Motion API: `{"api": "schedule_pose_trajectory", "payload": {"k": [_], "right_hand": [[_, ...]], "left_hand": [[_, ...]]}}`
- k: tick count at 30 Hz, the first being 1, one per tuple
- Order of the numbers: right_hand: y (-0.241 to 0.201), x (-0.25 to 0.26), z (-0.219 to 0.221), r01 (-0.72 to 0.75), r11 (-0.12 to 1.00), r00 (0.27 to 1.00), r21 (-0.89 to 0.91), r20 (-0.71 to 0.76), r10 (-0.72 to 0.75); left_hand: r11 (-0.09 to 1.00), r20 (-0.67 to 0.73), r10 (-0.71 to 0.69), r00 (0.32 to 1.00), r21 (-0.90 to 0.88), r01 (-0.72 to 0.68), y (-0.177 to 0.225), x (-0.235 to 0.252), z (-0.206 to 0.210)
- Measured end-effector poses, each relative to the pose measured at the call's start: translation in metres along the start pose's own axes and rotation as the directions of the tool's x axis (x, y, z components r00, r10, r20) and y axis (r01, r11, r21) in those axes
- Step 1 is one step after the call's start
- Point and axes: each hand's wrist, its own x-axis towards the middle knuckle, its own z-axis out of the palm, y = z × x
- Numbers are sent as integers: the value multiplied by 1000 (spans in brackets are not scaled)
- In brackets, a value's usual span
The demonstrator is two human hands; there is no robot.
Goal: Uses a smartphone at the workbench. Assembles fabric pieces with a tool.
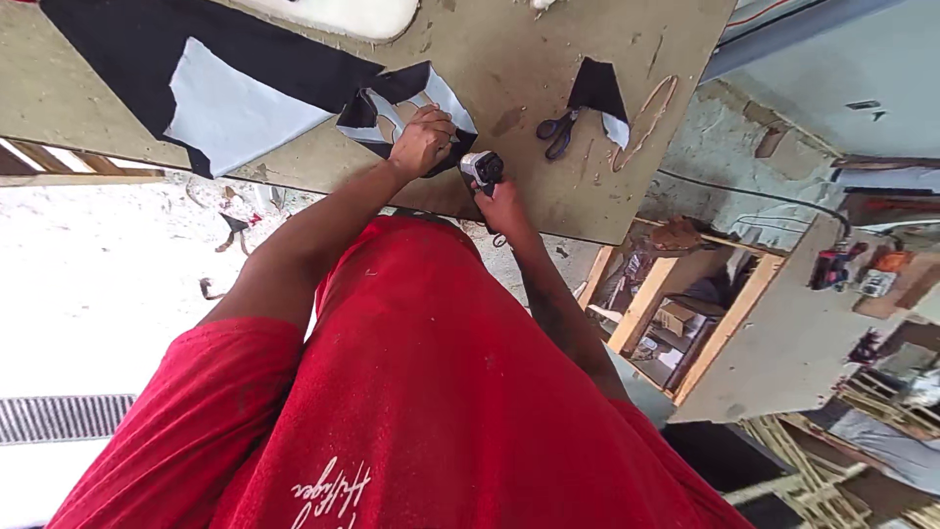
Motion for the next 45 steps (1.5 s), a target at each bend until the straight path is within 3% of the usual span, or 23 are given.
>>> {"api": "schedule_pose_trajectory", "payload": {"k": [16,32,45], "right_hand": [[-31,-18,-10,-37,999,999,-15,2,37],[-23,-25,6,-81,996,995,20,53,80],[-25,-11,16,41,999,998,-30,57,-39]], "left_hand": [[1000,-6,-4,1000,7,4,-3,0,5],[1000,-7,13,1000,12,-12,-5,1,5],[1000,10,1,1000,25,-2,-3,1,3]]}}
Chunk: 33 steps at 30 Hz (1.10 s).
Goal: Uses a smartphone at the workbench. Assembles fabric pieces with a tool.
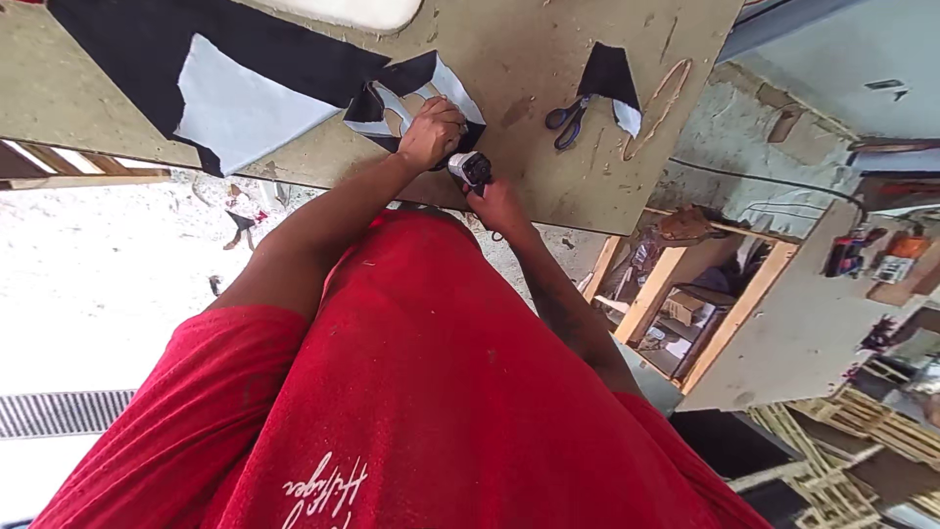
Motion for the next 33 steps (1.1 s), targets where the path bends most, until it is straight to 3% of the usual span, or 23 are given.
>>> {"api": "schedule_pose_trajectory", "payload": {"k": [5,12,15,20,26,33], "right_hand": [[1,0,-9,40,999,999,-5,2,-40],[41,-29,-11,-142,955,985,259,-54,161],[53,-41,-5,-137,907,974,398,-115,197],[55,-54,8,52,843,944,535,-301,133],[34,-67,7,324,790,845,520,-535,6],[22,-71,-12,511,744,761,430,-629,-159]], "left_hand": [[1000,8,2,1000,0,-2,0,2,0],[1000,88,4,996,11,-5,4,10,-11],[1000,133,17,991,10,-19,4,21,-24],[991,72,-20,997,-131,29,17,49,-44],[891,-26,-146,989,-438,120,47,80,-76],[855,-57,-191,980,-500,137,66,76,-77]]}}
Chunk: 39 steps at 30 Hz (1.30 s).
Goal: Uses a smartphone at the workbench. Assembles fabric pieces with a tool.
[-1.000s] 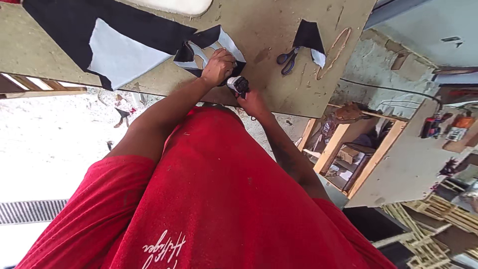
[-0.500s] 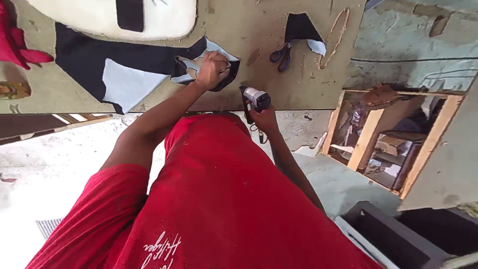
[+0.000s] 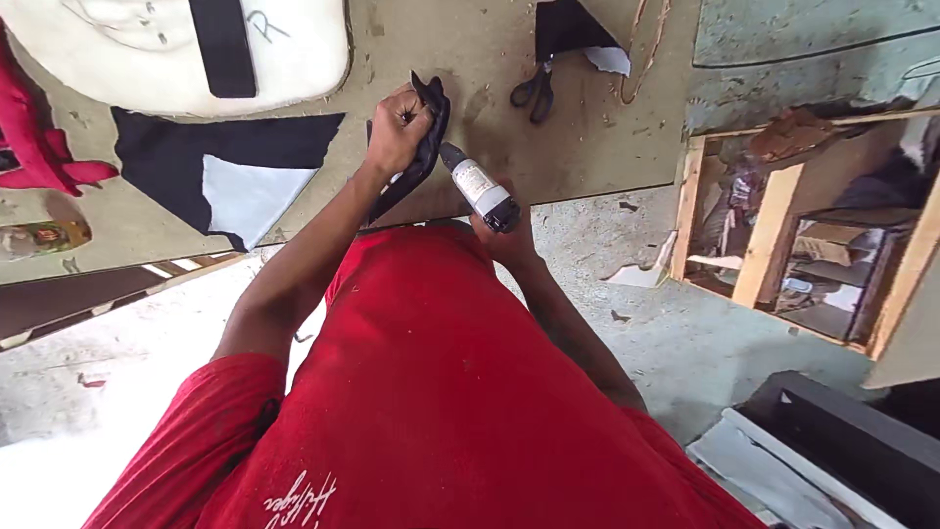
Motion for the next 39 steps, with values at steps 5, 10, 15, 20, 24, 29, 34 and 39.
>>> {"api": "schedule_pose_trajectory", "payload": {"k": [5,10,15,20,24,29,34,39], "right_hand": [[-6,3,-13,36,999,997,-9,64,-35],[-10,4,-25,79,997,980,-4,184,-77],[-20,7,-31,96,993,963,-69,258,-76],[-29,5,-35,87,991,942,-100,332,-49],[-33,4,-34,102,985,931,-139,363,-45],[-34,1,-29,88,984,929,-152,369,-26],[-34,6,-38,84,994,923,-63,382,-53],[-38,10,-56,-38,999,914,28,406,24]], "left_hand": [[1000,2,0,1000,-13,0,14,-12,-2],[998,51,-22,998,-65,25,16,-25,-6],[997,68,-72,995,5,72,23,-34,-12],[990,63,-101,993,109,94,36,-43,-17],[986,58,-93,994,143,84,37,-49,-21],[987,45,-100,994,133,93,34,-55,-24],[997,47,-75,996,12,74,30,-57,-22],[994,42,51,998,-102,-47,32,-50,-30]]}}
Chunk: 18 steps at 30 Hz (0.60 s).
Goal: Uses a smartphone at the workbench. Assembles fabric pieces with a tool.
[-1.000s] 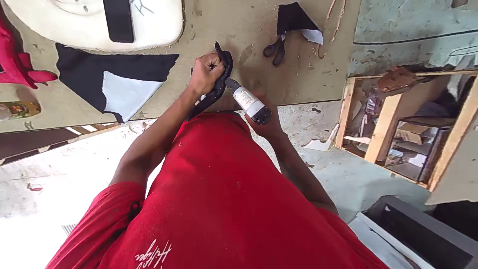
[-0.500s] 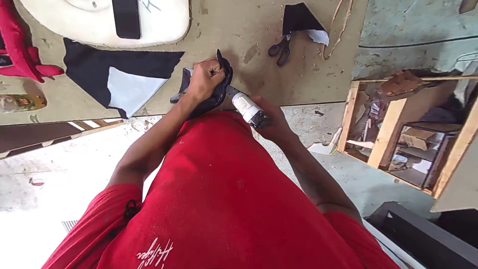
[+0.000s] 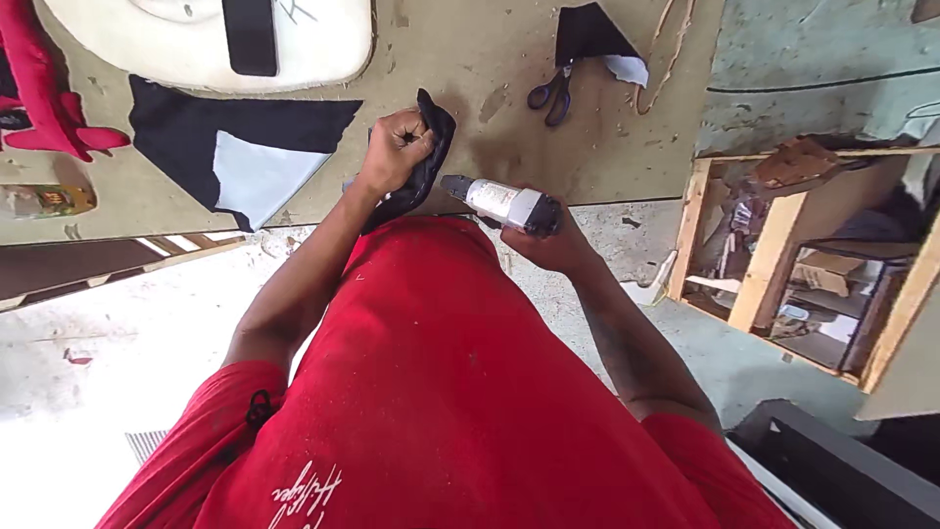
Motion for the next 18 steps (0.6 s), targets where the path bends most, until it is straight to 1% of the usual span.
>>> {"api": "schedule_pose_trajectory", "payload": {"k": [3,7,11,18], "right_hand": [[-4,3,-5,43,999,999,-4,26,-43],[-5,12,-9,110,993,992,-34,70,-107],[-10,16,-17,85,993,990,-83,120,-74],[-21,23,-24,82,982,983,-170,177,-52]], "left_hand": [[997,24,76,997,5,-77,5,6,-5],[990,77,133,988,26,-135,15,11,-4],[980,80,189,979,55,-194,16,14,-5],[962,98,235,967,117,-245,25,18,-9]]}}
